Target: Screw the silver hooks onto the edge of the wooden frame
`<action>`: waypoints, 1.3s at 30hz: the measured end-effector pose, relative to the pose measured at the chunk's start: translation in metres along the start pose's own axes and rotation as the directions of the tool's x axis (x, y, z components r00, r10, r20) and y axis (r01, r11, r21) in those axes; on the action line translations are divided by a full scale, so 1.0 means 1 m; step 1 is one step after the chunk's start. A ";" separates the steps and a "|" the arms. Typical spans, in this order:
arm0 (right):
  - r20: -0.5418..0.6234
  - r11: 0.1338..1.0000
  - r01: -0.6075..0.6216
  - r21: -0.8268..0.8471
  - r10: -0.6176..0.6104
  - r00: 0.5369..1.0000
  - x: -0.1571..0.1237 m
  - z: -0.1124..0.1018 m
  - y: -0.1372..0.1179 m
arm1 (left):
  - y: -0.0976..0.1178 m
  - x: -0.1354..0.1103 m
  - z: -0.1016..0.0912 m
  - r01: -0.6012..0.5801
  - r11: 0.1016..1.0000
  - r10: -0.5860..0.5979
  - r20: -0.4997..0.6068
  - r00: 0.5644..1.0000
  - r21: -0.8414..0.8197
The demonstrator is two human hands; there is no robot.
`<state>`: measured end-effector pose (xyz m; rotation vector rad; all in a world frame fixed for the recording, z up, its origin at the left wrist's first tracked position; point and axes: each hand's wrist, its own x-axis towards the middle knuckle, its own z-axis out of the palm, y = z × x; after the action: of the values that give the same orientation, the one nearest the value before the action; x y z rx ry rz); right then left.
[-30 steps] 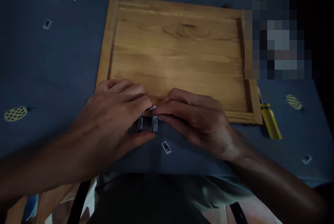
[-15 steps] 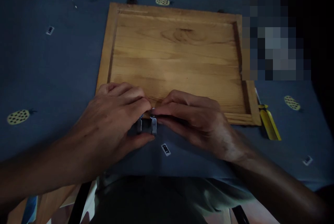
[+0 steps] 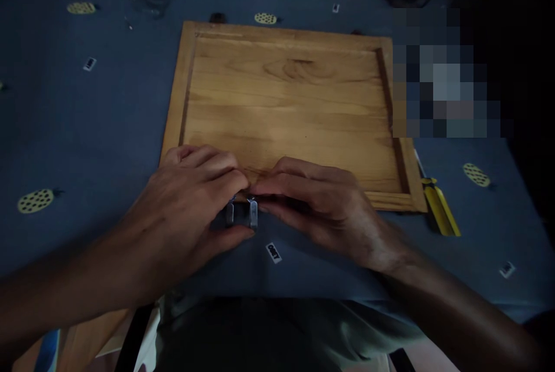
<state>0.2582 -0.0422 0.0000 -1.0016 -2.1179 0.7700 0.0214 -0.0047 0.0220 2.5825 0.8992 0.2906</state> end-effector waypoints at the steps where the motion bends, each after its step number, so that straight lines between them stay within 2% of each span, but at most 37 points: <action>1: 0.002 1.000 -0.011 -0.008 0.011 1.000 0.000 0.000 0.000 | 0.000 0.000 0.000 -0.002 1.000 0.002 -0.002 1.000 0.000; 5: 0.006 0.999 -0.024 -0.041 0.024 1.000 -0.001 -0.001 0.000 | 0.000 0.000 -0.001 0.004 1.000 -0.004 0.005 1.000 -0.001; 17: 0.016 1.000 0.002 0.015 -0.002 1.000 -0.002 0.003 0.002 | 0.000 -0.001 0.000 -0.003 1.000 0.003 -0.004 1.000 -0.001; 39: -0.002 0.999 0.002 0.038 -0.002 1.000 -0.001 0.001 0.001 | 0.004 0.002 -0.007 0.038 0.999 -0.039 0.074 0.996 0.017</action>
<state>0.2579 -0.0429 -0.0017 -0.9799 -2.0943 0.8051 0.0236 -0.0043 0.0299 2.5683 0.9272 0.1759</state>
